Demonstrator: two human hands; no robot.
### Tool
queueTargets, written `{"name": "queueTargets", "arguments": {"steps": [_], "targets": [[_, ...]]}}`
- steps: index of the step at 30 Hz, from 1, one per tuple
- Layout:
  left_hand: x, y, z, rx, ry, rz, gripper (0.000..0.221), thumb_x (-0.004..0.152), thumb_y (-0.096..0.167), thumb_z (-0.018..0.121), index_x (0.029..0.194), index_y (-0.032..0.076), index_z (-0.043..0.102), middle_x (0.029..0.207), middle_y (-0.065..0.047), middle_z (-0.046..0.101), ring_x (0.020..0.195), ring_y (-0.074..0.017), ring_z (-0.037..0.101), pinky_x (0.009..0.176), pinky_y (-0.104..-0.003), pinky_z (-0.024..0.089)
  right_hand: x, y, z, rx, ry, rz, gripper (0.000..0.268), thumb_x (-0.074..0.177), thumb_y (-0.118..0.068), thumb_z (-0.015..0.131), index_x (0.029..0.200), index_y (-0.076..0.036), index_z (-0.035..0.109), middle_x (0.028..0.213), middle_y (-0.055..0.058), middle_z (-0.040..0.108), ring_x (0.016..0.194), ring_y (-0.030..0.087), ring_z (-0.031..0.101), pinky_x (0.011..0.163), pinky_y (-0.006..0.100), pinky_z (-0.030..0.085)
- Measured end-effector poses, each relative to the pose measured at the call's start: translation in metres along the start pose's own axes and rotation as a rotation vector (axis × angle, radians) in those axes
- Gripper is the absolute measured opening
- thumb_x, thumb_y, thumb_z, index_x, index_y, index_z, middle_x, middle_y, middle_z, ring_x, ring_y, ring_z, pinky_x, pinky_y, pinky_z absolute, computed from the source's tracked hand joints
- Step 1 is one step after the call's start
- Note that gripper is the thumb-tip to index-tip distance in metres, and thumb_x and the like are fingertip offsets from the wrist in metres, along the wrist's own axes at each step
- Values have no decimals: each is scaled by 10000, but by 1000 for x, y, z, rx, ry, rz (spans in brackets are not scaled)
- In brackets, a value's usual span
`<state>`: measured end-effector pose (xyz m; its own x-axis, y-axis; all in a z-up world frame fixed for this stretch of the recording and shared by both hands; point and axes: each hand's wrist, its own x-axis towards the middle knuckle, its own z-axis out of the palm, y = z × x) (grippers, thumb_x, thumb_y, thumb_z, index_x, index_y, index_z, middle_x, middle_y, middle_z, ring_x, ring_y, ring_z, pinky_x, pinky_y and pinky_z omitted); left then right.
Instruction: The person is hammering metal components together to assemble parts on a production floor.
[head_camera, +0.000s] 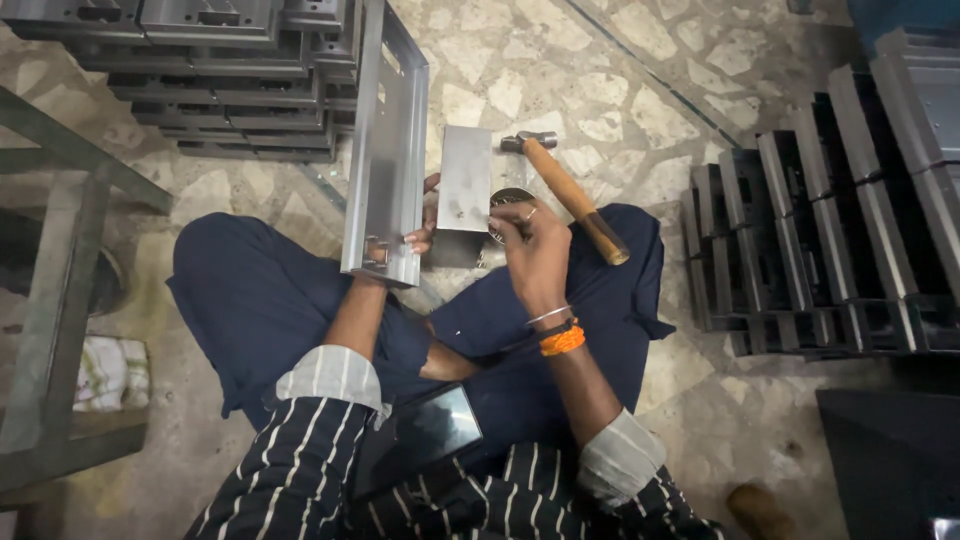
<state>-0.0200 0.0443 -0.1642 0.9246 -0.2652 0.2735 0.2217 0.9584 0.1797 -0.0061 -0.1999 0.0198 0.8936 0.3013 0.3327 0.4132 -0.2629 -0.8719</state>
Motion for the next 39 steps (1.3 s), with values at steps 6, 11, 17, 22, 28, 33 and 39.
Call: {"name": "queueTargets", "arguments": {"steps": [6,11,17,22,28,33,39], "targets": [[0,1,4,21,-2,12,922,1039,492,566,1709,49,112,1028,-234,590,698,-178,512,658,-326,487,9,5,8,24,-24,-72,148,877,53,707,1003,-16,743,981,90,721,816,145,712,720,271,561],[1,1,4,4,-35,39,930,1038,513,550,1713,48,111,1027,-241,586,704,-185,512,651,-327,483,24,-4,13,-47,-74,-140,125,859,50,721,971,-3,739,944,99,705,778,184,689,690,297,540],[2,5,9,1,-57,46,906,1042,526,527,1705,49,136,1026,-259,596,712,-191,511,651,-329,479,38,-2,18,-68,-128,-98,99,850,14,742,947,-9,735,890,98,709,734,188,684,680,299,531],[4,6,6,-11,-59,35,907,1034,535,515,1690,33,141,1024,-265,597,703,-196,515,645,-340,481,36,8,17,-70,-120,-106,100,872,29,699,960,-13,722,915,90,714,746,164,692,694,285,540],[3,4,14,-11,-39,56,890,1057,522,510,1697,28,139,1021,-275,590,689,-197,515,643,-344,488,23,-7,13,-103,-153,-130,163,846,26,725,1003,-14,710,870,107,674,706,205,655,654,315,525],[1,0,11,14,-2,65,864,1078,468,534,1731,46,158,1036,-233,570,716,-167,501,643,-298,481,18,-9,18,-279,-215,-430,175,819,10,716,988,-31,700,911,137,614,904,349,620,794,435,509],[0,0,19,58,7,60,858,1050,491,535,1700,44,197,996,-190,559,711,-142,483,638,-280,461,22,-17,23,-275,-236,-431,106,842,-17,716,937,-36,670,904,138,599,924,351,605,809,449,500]]}}
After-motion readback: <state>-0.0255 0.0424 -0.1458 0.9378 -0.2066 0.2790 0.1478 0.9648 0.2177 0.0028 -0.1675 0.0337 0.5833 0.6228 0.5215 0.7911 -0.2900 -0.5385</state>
